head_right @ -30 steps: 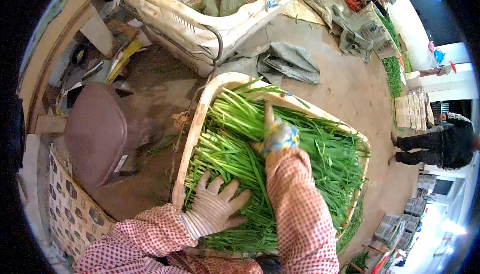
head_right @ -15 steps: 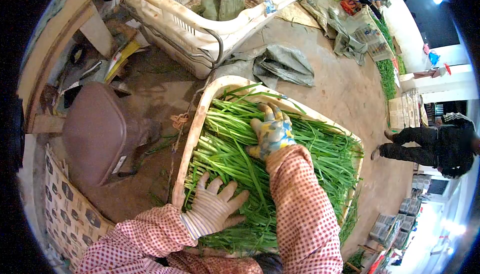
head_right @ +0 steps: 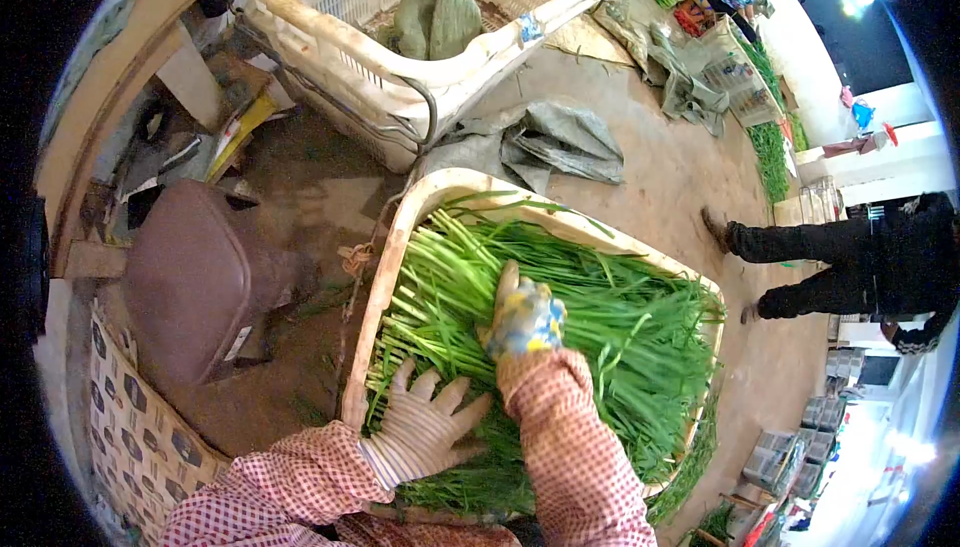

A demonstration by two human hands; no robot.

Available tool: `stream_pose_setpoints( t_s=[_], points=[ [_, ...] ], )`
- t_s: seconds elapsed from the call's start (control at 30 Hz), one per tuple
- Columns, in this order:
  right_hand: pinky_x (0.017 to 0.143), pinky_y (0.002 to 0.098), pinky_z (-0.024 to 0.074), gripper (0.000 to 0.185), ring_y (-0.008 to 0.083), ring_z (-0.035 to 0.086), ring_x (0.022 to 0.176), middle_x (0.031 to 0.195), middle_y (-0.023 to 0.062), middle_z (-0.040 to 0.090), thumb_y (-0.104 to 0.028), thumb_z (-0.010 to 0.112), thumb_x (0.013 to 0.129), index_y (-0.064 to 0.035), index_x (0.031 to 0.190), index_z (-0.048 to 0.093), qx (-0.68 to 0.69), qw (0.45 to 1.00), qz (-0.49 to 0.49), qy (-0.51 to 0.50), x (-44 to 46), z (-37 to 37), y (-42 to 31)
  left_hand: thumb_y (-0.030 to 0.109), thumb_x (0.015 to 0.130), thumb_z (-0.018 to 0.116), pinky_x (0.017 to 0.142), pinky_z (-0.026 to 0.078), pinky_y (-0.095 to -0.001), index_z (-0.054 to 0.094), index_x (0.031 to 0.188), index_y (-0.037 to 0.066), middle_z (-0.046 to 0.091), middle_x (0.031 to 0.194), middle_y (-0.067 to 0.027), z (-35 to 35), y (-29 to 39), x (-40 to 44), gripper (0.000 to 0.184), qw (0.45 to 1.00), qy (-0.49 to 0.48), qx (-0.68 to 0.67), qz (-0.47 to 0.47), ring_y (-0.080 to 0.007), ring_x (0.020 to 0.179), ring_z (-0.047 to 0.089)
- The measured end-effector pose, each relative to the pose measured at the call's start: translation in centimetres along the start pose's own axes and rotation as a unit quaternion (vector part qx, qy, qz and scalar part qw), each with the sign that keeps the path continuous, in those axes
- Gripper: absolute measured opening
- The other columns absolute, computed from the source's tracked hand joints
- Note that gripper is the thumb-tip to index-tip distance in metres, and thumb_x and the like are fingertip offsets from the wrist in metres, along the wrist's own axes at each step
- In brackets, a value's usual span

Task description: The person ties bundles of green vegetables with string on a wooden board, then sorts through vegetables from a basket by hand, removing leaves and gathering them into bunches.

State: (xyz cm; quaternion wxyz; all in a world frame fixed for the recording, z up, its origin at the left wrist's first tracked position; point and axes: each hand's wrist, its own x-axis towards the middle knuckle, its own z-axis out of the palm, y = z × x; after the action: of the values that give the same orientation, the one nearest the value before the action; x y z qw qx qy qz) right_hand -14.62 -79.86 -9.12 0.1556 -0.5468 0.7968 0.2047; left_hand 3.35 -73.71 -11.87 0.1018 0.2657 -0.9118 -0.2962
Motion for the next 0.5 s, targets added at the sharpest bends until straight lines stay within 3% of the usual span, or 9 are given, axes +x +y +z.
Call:
stream_pose_setpoints(
  t_s=[0.07, 0.17, 0.33, 0.4, 0.5],
  points=[
    [0.096, 0.0432, 0.0427, 0.085, 0.0351, 0.052, 0.114, 0.122, 0.0196, 0.057, -0.038, 0.076, 0.069, -0.0011, 0.136, 0.037, 0.0, 1.0, 0.012, -0.011, -0.7, -0.2, -0.3, 0.059, 0.072, 0.063, 0.098, 0.027, -0.0633, 0.06, 0.119, 0.024, 0.056, 0.119, -0.0093, 0.0, 0.1, 0.0, 0.059, 1.0, -0.008, 0.002, 0.0, -0.0335, 0.108, 0.046],
    [0.099, 0.046, 0.0396, 0.078, 0.0368, 0.051, 0.117, 0.125, 0.0189, 0.055, -0.041, 0.075, 0.069, -0.0055, 0.13, 0.044, -0.073, 0.991, -0.061, -0.09, 0.0, -2.9, -0.2, 0.059, 0.07, 0.064, 0.097, 0.028, -0.0632, 0.06, 0.119, 0.024, 0.055, 0.118, -0.0091, -0.3, 0.3, 0.1, 0.06, 1.0, -0.009, 0.019, -0.002, -0.0329, 0.108, 0.046],
    [0.1, 0.0434, 0.0399, 0.075, 0.0372, 0.049, 0.121, 0.127, 0.0197, 0.054, -0.035, 0.074, 0.072, -0.0073, 0.134, 0.041, 0.044, 0.993, -0.11, 0.031, 1.5, -0.8, 1.7, 0.06, 0.069, 0.065, 0.098, 0.027, -0.0626, 0.059, 0.119, 0.024, 0.053, 0.118, -0.0091, 0.3, 0.1, 0.3, 0.062, 1.0, 0.024, 0.017, -0.001, -0.0333, 0.111, 0.045],
    [0.1, 0.0419, 0.0413, 0.078, 0.0362, 0.052, 0.117, 0.127, 0.0195, 0.055, -0.033, 0.074, 0.072, -0.0071, 0.136, 0.038, 0.06, 0.997, -0.04, -0.042, 0.8, -0.6, 0.9, 0.06, 0.07, 0.065, 0.099, 0.026, -0.062, 0.059, 0.119, 0.023, 0.053, 0.119, -0.01, 0.3, 0.2, 0.4, 0.062, 0.999, 0.022, 0.026, -0.006, -0.0341, 0.114, 0.044],
    [0.096, 0.0418, 0.0448, 0.078, 0.0358, 0.057, 0.111, 0.122, 0.0193, 0.058, -0.031, 0.074, 0.073, -0.0088, 0.137, 0.036, 0.1, 0.993, -0.004, -0.067, -0.3, -1.3, 1.2, 0.06, 0.071, 0.064, 0.101, 0.024, -0.061, 0.059, 0.12, 0.021, 0.052, 0.121, -0.0117, -0.1, 0.5, 0.3, 0.062, 0.999, 0.009, 0.04, 0.0, -0.0358, 0.118, 0.042]
  ],
)
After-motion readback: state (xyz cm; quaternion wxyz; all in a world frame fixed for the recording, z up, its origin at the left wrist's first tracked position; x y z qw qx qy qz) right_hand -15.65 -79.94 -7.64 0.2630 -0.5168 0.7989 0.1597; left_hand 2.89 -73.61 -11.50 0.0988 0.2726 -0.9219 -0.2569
